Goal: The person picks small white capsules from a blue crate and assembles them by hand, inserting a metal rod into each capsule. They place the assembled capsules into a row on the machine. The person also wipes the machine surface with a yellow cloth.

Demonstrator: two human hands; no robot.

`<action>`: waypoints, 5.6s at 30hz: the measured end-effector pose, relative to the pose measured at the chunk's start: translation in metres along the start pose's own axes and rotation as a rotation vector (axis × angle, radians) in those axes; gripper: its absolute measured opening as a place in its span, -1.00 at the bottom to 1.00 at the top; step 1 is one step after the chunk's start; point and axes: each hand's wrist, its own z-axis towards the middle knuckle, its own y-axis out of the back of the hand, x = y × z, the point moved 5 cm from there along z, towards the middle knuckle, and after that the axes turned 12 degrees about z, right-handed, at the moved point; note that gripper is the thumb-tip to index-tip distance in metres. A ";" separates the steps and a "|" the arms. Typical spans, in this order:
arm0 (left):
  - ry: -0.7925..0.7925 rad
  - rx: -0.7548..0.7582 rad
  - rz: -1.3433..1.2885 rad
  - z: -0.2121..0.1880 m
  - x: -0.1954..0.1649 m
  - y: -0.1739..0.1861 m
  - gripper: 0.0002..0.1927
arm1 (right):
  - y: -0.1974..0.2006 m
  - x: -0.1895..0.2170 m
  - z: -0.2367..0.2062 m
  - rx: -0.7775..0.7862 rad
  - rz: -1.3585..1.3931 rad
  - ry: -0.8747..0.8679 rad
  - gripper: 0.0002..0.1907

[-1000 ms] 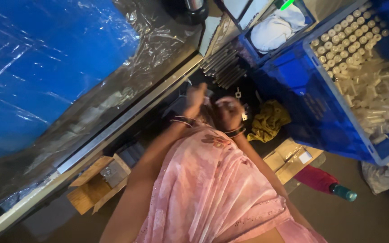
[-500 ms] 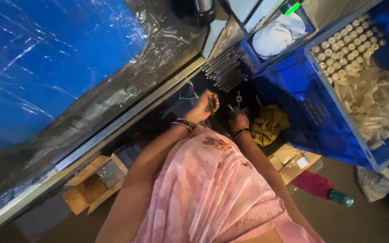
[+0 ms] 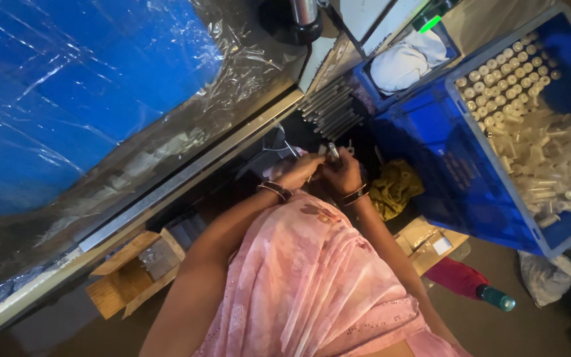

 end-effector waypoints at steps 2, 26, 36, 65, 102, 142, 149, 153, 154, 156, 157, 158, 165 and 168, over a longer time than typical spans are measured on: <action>-0.127 -0.042 0.078 -0.001 -0.008 0.006 -0.61 | 0.000 0.008 0.000 0.063 0.360 0.189 -0.58; -0.032 0.093 -0.471 -0.003 -0.004 0.003 -0.67 | 0.006 -0.003 0.001 0.162 0.165 0.177 -0.67; -0.018 -0.108 -0.237 -0.004 -0.006 0.023 -0.44 | 0.019 -0.018 -0.001 -0.039 -0.053 0.187 -0.69; -0.193 -0.116 0.123 0.008 -0.017 0.008 -0.34 | 0.023 -0.018 0.007 0.480 0.270 -0.103 -0.79; -0.142 0.078 -0.459 -0.012 -0.011 -0.002 -0.71 | 0.025 -0.020 0.010 -0.192 0.412 0.008 -0.64; -0.143 0.194 -0.653 -0.004 -0.012 0.008 -0.78 | 0.047 0.005 0.012 0.186 0.006 0.040 -0.75; -0.129 0.199 -0.606 0.000 -0.008 0.009 -0.73 | 0.048 0.022 0.012 0.175 -0.115 0.286 -0.72; -0.081 0.250 -0.661 0.000 -0.007 0.003 -0.72 | 0.050 0.008 0.012 0.128 -0.037 0.153 -0.72; -0.059 0.262 -0.686 0.000 -0.007 0.001 -0.70 | 0.051 0.005 0.012 0.098 -0.043 0.138 -0.73; -0.061 0.296 -0.728 -0.002 -0.008 -0.004 -0.68 | 0.052 -0.001 0.013 0.037 -0.055 0.111 -0.73; -0.083 0.318 -0.745 -0.003 -0.010 -0.006 -0.66 | 0.051 -0.001 0.013 0.039 -0.105 0.156 -0.72; -0.103 0.339 -0.762 -0.005 -0.013 -0.008 -0.65 | 0.050 0.001 0.012 0.040 -0.156 0.199 -0.70; 0.009 0.415 -0.759 -0.010 -0.010 -0.026 -0.69 | 0.037 0.011 0.003 0.045 -0.127 0.344 -0.25; 0.027 0.415 -0.718 -0.006 -0.004 -0.031 -0.69 | 0.038 0.008 0.004 -0.105 -0.246 0.366 -0.41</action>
